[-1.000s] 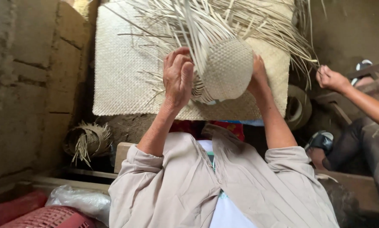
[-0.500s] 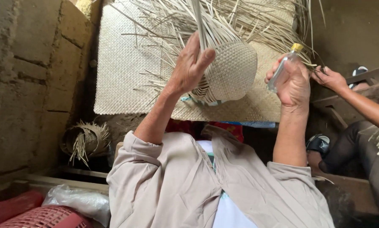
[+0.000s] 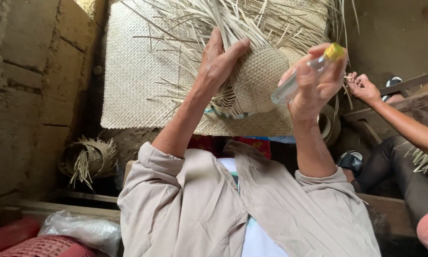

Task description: Weaving straw strands to create the brim of a hat and applying liquid from a small bottle.

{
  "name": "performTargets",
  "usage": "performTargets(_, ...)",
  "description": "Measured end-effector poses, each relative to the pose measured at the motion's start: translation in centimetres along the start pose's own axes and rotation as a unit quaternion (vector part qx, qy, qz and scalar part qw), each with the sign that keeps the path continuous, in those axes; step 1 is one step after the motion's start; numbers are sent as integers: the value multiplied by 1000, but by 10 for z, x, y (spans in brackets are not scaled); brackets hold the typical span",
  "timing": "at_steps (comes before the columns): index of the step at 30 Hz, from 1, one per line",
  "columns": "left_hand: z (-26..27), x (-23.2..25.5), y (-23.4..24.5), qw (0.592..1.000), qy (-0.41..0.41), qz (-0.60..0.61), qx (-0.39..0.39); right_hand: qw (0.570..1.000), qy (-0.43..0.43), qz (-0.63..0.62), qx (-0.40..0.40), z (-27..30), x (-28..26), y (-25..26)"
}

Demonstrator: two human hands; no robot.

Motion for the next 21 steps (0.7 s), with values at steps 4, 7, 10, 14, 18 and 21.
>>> performTargets(4,-9,-2,-2,985,152,81,11,980,137,139,-26,9,-5,-11)
performTargets(7,-20,-5,-5,992,112,45,34,951,233,204,-2,10,-6,-23)
performTargets(10,-22,-12,-12,996,61,39,54,957,257,130,27,15,8,-20)
performTargets(14,-26,-34,-21,992,-11,100,73,954,266,141,17,14,21,-8)
performTargets(18,-23,-27,-17,994,-80,-3,79,861,376,343,5,-10,68,11)
performTargets(21,-20,-21,-14,994,-67,23,82,876,325,355,1,-40,68,-17)
Point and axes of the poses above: each hand's wrist, its own z-axis away from the middle knuckle, its own y-axis out of the back of the hand, x = y × z, the point moved 2 cm from there along -z, towards the middle knuckle, and after that the axes turned 4 degrees about -z, right-handed, at the moved point
